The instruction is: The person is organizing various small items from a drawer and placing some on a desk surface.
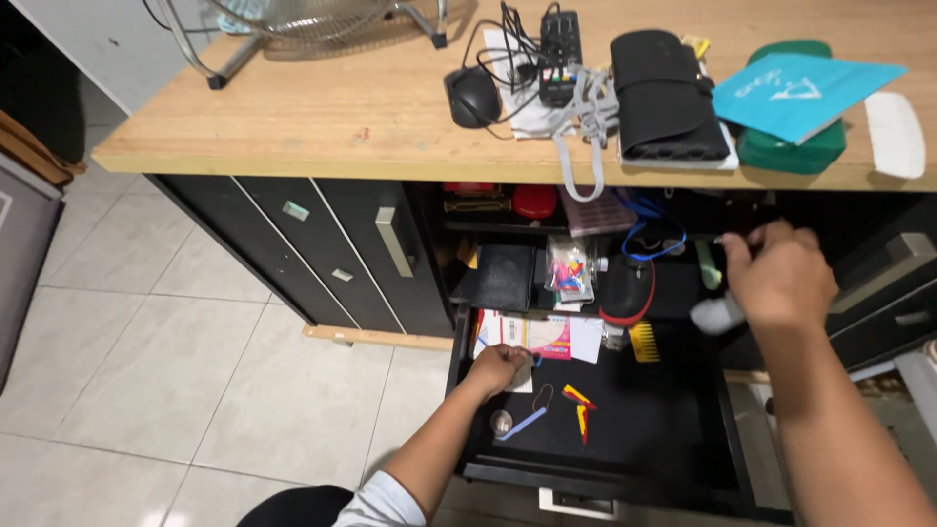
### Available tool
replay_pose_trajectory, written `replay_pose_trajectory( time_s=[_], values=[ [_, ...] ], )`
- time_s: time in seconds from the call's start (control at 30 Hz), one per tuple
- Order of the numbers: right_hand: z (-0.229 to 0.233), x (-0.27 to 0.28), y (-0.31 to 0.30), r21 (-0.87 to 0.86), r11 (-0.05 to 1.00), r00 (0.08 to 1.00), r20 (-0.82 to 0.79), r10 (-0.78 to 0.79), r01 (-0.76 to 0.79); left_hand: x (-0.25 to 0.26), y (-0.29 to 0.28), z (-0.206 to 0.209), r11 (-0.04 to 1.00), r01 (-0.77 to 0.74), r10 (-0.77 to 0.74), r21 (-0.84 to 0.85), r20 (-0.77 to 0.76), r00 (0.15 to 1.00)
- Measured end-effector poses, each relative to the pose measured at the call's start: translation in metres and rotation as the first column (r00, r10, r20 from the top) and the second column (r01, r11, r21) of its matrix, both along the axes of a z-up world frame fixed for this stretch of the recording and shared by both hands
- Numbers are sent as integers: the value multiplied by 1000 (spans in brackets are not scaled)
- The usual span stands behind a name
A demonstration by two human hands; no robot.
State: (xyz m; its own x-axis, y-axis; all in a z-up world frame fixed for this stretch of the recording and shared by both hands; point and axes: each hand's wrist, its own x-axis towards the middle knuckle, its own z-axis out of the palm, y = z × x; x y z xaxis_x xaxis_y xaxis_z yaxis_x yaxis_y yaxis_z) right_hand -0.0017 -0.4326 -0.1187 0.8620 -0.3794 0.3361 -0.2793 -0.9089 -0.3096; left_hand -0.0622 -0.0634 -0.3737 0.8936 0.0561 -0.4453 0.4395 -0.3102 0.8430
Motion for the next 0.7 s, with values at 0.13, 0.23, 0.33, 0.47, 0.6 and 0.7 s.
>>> replay_pose_trajectory(
  time_s=[0.13,0.23,0.33,0.47,0.6,0.7],
  values=[
    [-40,-13,6,104,946,892,-315,324,-307,-4,-2,-1,992,40,-46,121,47,998],
    [-132,2,15,152,845,602,-638,481,-513,-3,-10,-3,981,45,-55,188,47,997],
    [-241,11,23,173,754,448,-713,540,-633,-3,-13,-12,978,70,-84,194,65,994],
    [-303,16,33,161,770,722,-272,636,-617,-1,-13,-14,975,92,-103,202,47,994],
    [-316,12,35,225,828,775,-294,560,-513,-4,-3,-18,971,67,-79,229,47,996],
    [-312,10,34,43,737,717,-200,668,-675,-2,4,-30,970,86,-91,226,14,996]
  ],
)
